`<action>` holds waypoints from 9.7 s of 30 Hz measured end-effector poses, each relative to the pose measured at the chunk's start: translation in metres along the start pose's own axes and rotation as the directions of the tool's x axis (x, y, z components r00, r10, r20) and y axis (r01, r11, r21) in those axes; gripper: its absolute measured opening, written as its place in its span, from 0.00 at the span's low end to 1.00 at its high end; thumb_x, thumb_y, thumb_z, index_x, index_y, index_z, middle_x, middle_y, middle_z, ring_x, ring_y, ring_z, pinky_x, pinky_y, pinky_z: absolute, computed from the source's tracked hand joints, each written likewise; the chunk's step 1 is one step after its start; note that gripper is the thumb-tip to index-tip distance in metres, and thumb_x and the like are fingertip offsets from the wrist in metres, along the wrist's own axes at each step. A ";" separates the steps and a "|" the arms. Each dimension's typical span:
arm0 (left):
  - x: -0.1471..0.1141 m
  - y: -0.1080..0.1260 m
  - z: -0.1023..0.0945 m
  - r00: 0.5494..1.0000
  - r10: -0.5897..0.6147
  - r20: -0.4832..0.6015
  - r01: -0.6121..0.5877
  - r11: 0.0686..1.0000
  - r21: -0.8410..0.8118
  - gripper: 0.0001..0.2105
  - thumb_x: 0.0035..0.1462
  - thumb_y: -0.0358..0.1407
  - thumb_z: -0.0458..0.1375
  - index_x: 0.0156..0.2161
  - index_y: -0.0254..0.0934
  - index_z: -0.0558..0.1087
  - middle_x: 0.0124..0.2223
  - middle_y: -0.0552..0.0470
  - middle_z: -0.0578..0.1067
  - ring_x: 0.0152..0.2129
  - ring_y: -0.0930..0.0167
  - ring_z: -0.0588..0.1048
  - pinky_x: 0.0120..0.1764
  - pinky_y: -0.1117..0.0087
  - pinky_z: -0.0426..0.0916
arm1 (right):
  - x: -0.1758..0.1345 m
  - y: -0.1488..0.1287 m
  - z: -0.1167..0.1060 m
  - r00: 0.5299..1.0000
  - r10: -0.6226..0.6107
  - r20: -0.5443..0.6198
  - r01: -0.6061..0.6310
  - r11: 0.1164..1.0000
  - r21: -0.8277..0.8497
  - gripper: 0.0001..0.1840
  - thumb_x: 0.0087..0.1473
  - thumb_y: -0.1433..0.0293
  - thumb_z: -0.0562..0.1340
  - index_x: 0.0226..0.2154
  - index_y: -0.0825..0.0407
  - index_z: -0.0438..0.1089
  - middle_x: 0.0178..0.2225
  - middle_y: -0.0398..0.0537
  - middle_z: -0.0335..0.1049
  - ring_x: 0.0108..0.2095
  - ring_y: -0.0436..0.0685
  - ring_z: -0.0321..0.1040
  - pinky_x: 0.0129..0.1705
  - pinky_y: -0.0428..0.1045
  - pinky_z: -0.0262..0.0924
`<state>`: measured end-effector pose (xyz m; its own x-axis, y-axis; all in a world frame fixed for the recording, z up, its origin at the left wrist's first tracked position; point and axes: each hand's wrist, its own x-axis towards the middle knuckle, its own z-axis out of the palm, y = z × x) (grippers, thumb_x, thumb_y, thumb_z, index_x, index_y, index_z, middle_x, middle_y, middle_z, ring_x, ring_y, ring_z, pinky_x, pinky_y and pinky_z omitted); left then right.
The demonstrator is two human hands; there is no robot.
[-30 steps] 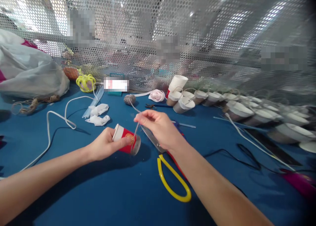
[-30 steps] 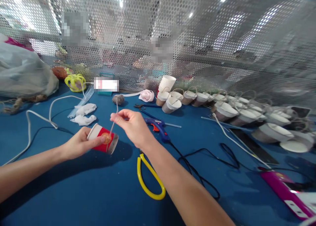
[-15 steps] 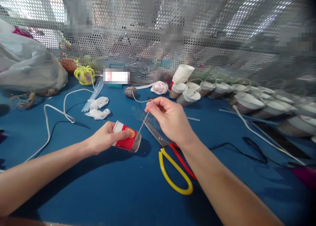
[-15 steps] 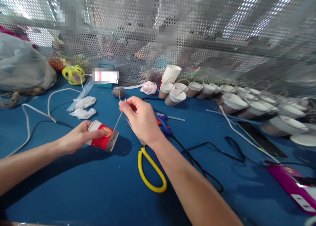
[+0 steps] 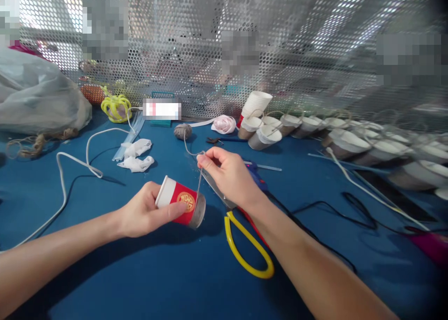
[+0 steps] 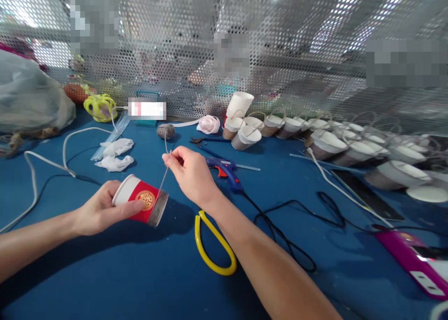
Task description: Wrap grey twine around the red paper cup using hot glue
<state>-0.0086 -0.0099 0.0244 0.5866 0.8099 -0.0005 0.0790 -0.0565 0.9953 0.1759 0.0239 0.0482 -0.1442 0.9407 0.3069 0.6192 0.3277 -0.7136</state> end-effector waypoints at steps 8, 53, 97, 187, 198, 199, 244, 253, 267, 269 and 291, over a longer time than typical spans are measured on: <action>-0.003 -0.002 -0.003 0.972 0.236 0.020 -0.234 0.941 0.245 0.15 0.53 0.34 0.55 0.18 0.34 0.61 0.15 0.59 0.57 0.13 0.80 0.53 0.16 0.78 0.49 | -0.003 -0.001 0.004 0.997 0.034 0.073 -0.033 0.999 -0.022 0.14 0.53 0.63 0.55 0.21 0.53 0.63 0.17 0.39 0.58 0.18 0.47 0.50 0.23 0.46 0.48; -0.005 -0.003 -0.007 0.910 0.414 -0.015 -0.377 0.844 0.381 0.13 0.53 0.32 0.54 0.18 0.35 0.63 0.16 0.57 0.61 0.14 0.79 0.57 0.18 0.76 0.53 | -0.008 -0.003 0.018 0.964 0.103 0.245 -0.112 0.993 0.023 0.15 0.52 0.66 0.55 0.17 0.51 0.57 0.16 0.37 0.57 0.20 0.48 0.53 0.24 0.46 0.47; 0.013 -0.010 -0.011 0.992 0.112 -0.054 -0.115 0.992 -0.053 0.11 0.48 0.40 0.60 0.33 0.33 0.74 0.28 0.51 0.76 0.24 0.74 0.72 0.30 0.75 0.65 | -0.046 -0.004 -0.001 0.952 0.090 0.292 -0.189 0.925 0.330 0.12 0.52 0.61 0.56 0.25 0.51 0.57 0.23 0.38 0.57 0.25 0.48 0.55 0.29 0.46 0.53; 0.021 -0.028 -0.010 0.983 -0.127 -0.134 0.147 0.978 0.149 0.17 0.53 0.43 0.53 0.30 0.29 0.74 0.22 0.53 0.71 0.18 0.75 0.64 0.23 0.75 0.57 | -0.066 0.000 -0.035 0.965 0.211 0.158 -0.184 0.968 -0.172 0.09 0.47 0.62 0.59 0.20 0.46 0.67 0.11 0.42 0.61 0.24 0.60 0.68 0.23 0.51 0.60; 0.022 -0.028 -0.011 0.982 -0.127 -0.141 0.146 0.980 0.133 0.19 0.52 0.45 0.54 0.35 0.28 0.75 0.26 0.49 0.76 0.23 0.70 0.71 0.25 0.74 0.63 | -0.071 -0.002 -0.035 0.993 0.068 0.096 -0.033 0.945 -0.327 0.13 0.48 0.63 0.58 0.16 0.47 0.65 0.13 0.43 0.65 0.24 0.59 0.70 0.24 0.49 0.63; 0.022 -0.028 -0.011 0.982 -0.130 -0.138 0.149 0.980 0.133 0.19 0.52 0.45 0.54 0.35 0.28 0.75 0.27 0.48 0.76 0.24 0.70 0.71 0.25 0.74 0.63 | -0.071 -0.002 -0.035 0.994 0.051 0.097 -0.014 0.939 -0.343 0.14 0.48 0.64 0.58 0.15 0.47 0.64 0.13 0.43 0.65 0.24 0.59 0.70 0.24 0.49 0.64; 0.024 -0.023 -0.008 0.978 -0.155 -0.137 0.168 0.982 0.091 0.15 0.53 0.42 0.53 0.31 0.30 0.76 0.29 0.49 0.78 0.25 0.71 0.73 0.27 0.75 0.65 | -0.078 -0.008 -0.036 0.973 -0.145 0.177 0.212 0.863 -0.459 0.14 0.53 0.66 0.53 0.23 0.51 0.70 0.22 0.47 0.73 0.24 0.55 0.71 0.21 0.45 0.64; 0.026 -0.023 -0.009 0.972 -0.173 -0.156 0.195 0.971 0.138 0.18 0.51 0.44 0.53 0.30 0.28 0.75 0.26 0.48 0.77 0.22 0.71 0.72 0.25 0.74 0.63 | -0.078 0.001 -0.039 0.958 -0.209 0.196 0.279 0.835 -0.475 0.17 0.54 0.65 0.49 0.26 0.50 0.72 0.16 0.45 0.70 0.15 0.56 0.66 0.20 0.49 0.62; 0.025 -0.023 -0.010 0.974 -0.152 -0.170 0.173 0.978 0.113 0.16 0.51 0.42 0.53 0.27 0.29 0.74 0.24 0.49 0.76 0.20 0.73 0.70 0.23 0.75 0.61 | -0.081 -0.006 -0.035 0.981 -0.076 0.179 0.144 0.903 -0.406 0.10 0.51 0.67 0.54 0.24 0.50 0.68 0.21 0.47 0.73 0.21 0.56 0.70 0.24 0.47 0.65; 0.025 -0.024 -0.010 0.974 -0.147 -0.172 0.168 0.979 0.115 0.16 0.52 0.42 0.53 0.27 0.29 0.74 0.24 0.50 0.76 0.19 0.74 0.70 0.23 0.75 0.61 | -0.082 -0.006 -0.035 0.978 -0.088 0.191 0.162 0.893 -0.419 0.11 0.51 0.66 0.54 0.23 0.50 0.68 0.21 0.48 0.73 0.21 0.56 0.70 0.24 0.47 0.65; 0.016 -0.022 -0.009 0.993 -0.084 -0.083 0.104 0.957 0.271 0.16 0.54 0.42 0.50 0.30 0.30 0.74 0.25 0.52 0.72 0.22 0.74 0.67 0.25 0.76 0.62 | -0.068 0.001 -0.036 0.987 -0.051 0.149 0.112 0.894 -0.435 0.11 0.51 0.65 0.57 0.21 0.49 0.68 0.13 0.43 0.65 0.24 0.58 0.70 0.24 0.48 0.64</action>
<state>-0.0087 0.0093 0.0034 0.5089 0.8575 -0.0761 0.3545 -0.1282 0.9262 0.2138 -0.0429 0.0489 -0.2892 0.9252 0.2456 0.8728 0.3602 -0.3294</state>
